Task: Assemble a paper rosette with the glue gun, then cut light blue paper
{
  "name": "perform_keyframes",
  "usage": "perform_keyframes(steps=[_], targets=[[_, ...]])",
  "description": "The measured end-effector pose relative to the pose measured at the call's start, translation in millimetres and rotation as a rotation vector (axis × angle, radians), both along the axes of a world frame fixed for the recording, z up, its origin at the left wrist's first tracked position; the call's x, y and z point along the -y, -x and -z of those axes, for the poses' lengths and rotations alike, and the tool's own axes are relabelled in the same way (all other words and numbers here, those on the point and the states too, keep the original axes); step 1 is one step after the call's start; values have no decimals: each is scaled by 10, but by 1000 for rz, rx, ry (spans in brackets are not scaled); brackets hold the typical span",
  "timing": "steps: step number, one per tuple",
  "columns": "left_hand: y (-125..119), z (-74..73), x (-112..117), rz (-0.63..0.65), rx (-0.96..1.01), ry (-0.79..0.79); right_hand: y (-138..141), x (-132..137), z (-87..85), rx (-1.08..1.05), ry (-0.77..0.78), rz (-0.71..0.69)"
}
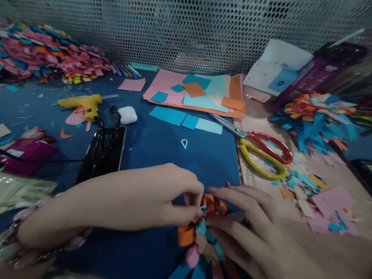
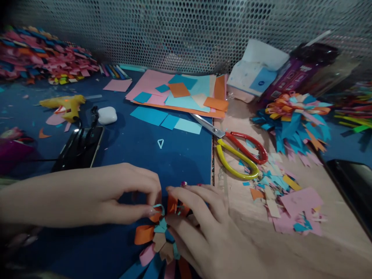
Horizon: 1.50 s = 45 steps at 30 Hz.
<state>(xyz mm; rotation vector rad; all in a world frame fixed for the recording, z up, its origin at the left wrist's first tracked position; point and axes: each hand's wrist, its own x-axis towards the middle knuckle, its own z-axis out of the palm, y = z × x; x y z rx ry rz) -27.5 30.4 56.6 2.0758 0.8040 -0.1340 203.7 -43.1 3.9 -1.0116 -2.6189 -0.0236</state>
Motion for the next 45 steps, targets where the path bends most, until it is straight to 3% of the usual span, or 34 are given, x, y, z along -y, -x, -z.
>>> perform_keyframes(steps=[3, 9, 16, 20, 24, 31, 35, 38, 45], targets=[[13, 4, -16, -45, -14, 8, 39, -40, -45, -41, 101, 26], [41, 20, -45, -64, -21, -9, 100, 2, 37, -134, 172, 77], [33, 87, -58, -273, 16, -108, 127, -15, -15, -96, 342, 66], [23, 61, -43, -259, 28, -61, 161, -29, -11, -97, 325, 118], [25, 24, -51, -345, 34, -30, 184, -55, -10, -94, 291, 102], [31, -9, -74, -453, 134, 89, 203, -113, -60, -48, 431, 102], [10, -47, -80, -540, 217, 114, 199, -59, -37, -84, 307, 143], [6, -64, -81, -538, 224, 114, 204, -34, -34, -93, 242, 162], [11, -68, -64, -515, 170, 89, 227, -94, -193, -13, 383, 212]])
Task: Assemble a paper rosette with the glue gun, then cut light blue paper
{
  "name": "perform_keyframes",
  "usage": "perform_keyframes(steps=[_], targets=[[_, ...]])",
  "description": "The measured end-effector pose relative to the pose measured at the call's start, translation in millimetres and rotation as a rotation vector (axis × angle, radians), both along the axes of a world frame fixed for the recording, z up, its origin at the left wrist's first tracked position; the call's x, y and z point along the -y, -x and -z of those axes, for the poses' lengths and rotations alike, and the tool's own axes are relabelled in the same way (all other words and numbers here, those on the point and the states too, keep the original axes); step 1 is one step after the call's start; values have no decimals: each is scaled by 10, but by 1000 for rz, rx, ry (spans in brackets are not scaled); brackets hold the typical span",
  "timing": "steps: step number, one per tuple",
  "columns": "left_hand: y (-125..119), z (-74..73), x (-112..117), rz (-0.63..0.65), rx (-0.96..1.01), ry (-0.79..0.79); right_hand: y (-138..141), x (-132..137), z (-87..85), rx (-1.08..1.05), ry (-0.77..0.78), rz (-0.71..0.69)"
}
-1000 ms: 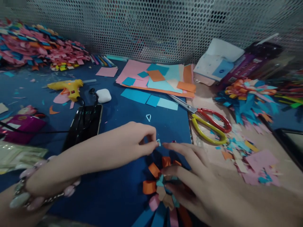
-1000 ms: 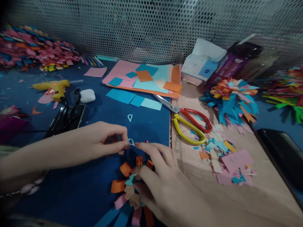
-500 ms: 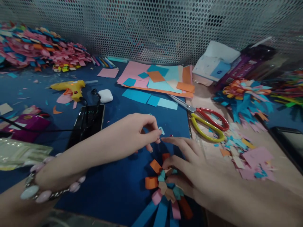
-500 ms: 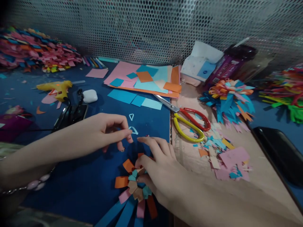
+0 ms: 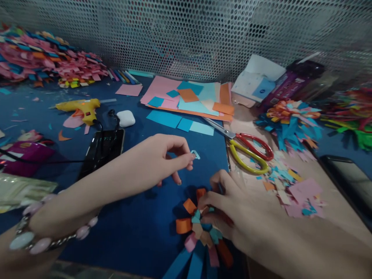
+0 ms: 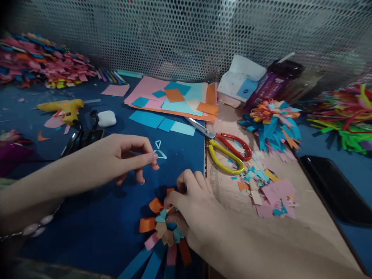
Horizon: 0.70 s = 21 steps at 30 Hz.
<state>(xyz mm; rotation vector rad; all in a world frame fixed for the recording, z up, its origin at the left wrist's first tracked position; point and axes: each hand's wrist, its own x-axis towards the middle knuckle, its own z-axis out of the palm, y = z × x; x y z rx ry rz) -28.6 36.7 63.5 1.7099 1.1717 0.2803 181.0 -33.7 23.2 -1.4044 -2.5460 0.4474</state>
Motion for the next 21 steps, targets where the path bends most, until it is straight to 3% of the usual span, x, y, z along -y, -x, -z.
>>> perform_keyframes(steps=[5, 9, 14, 21], targets=[[-50, -142, 54, 36, -59, 137, -25, 57, 17, -43, -40, 24], [-75, -241, 153, 153, -109, 252, -44, 132, 79, -116, -77, 38], [-7, -144, 237, 251, -37, 261, -61, 194, 99, -252, -40, 64], [3, -9, 217, 359, -53, 125, -146, 317, 197, -143, -79, 63]])
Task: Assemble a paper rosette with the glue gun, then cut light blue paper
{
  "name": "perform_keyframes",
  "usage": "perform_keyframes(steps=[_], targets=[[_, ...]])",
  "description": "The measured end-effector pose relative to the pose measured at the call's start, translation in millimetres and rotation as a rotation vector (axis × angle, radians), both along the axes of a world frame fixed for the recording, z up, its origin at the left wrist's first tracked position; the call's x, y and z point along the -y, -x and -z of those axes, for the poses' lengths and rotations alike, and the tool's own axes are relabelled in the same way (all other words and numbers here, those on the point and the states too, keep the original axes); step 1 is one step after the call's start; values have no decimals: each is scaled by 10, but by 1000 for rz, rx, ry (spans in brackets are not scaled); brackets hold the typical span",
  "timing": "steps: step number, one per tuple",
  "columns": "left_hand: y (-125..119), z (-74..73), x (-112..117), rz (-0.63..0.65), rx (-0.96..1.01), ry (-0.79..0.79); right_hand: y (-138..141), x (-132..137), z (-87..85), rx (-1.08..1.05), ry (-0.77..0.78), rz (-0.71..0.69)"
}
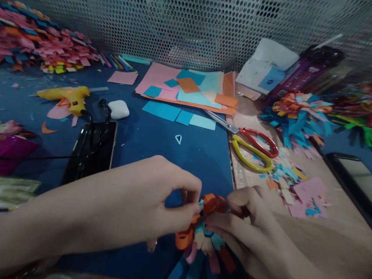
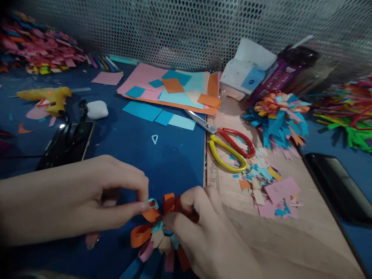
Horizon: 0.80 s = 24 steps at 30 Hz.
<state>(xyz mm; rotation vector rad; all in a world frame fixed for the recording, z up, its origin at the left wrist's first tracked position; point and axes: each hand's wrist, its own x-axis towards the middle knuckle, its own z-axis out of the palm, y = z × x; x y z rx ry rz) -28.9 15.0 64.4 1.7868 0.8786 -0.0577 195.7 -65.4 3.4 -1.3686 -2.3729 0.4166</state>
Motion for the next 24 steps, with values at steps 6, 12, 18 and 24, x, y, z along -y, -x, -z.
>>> perform_keyframes(steps=[6, 12, 18, 24], targets=[[-58, 12, -36, 76, -16, -206, -62, 21, 52, -5, 47, 40], [-45, 101, -23, 104, -60, -272, -31, -65, 17, -39, 25, -42], [-73, 132, -52, 80, -75, -304, 29, -133, 8, -114, 66, -43], [-83, 93, -86, 66, -69, -342, 41, -182, 30, -166, 188, -84]])
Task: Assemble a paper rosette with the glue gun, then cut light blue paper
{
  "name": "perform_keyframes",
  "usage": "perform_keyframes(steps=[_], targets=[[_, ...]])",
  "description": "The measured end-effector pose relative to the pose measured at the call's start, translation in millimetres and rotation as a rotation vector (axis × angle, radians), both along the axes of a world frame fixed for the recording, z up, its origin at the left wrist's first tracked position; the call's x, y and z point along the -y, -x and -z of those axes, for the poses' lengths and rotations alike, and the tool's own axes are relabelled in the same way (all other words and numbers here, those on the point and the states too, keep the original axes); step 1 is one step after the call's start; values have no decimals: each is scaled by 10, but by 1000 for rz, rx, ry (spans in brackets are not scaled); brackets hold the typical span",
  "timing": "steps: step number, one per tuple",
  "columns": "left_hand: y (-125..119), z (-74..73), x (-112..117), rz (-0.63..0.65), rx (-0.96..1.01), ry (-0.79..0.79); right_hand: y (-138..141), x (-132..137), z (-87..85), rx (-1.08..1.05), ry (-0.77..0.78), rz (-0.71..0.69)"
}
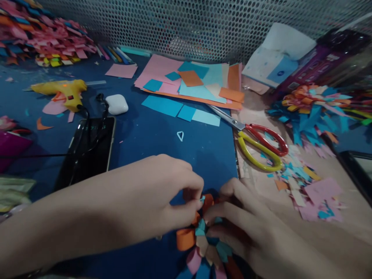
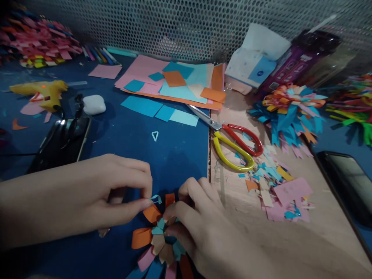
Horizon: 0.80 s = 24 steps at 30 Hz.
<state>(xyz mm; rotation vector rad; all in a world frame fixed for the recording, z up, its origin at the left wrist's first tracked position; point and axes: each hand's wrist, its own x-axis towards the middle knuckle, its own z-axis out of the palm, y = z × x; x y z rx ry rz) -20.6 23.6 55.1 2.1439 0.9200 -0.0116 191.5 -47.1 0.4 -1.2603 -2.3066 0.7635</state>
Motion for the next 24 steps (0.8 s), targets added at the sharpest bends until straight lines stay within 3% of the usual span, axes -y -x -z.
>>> perform_keyframes(steps=[5, 8, 13, 18, 24], targets=[[18, -7, 4, -15, 31, -20, 21, -10, -8, 49, -71, -1], [35, -10, 9, -9, 41, -8, 48, -46, -103, 101, -76, -8], [40, -23, 0, -5, 55, -10, 71, -127, -312, 239, 79, -115], [41, -31, 28, 31, 69, -18, 38, -14, -133, 59, 67, -13], [7, 36, 69, 104, 98, 44, -13, 57, 3, 18, 93, -39]])
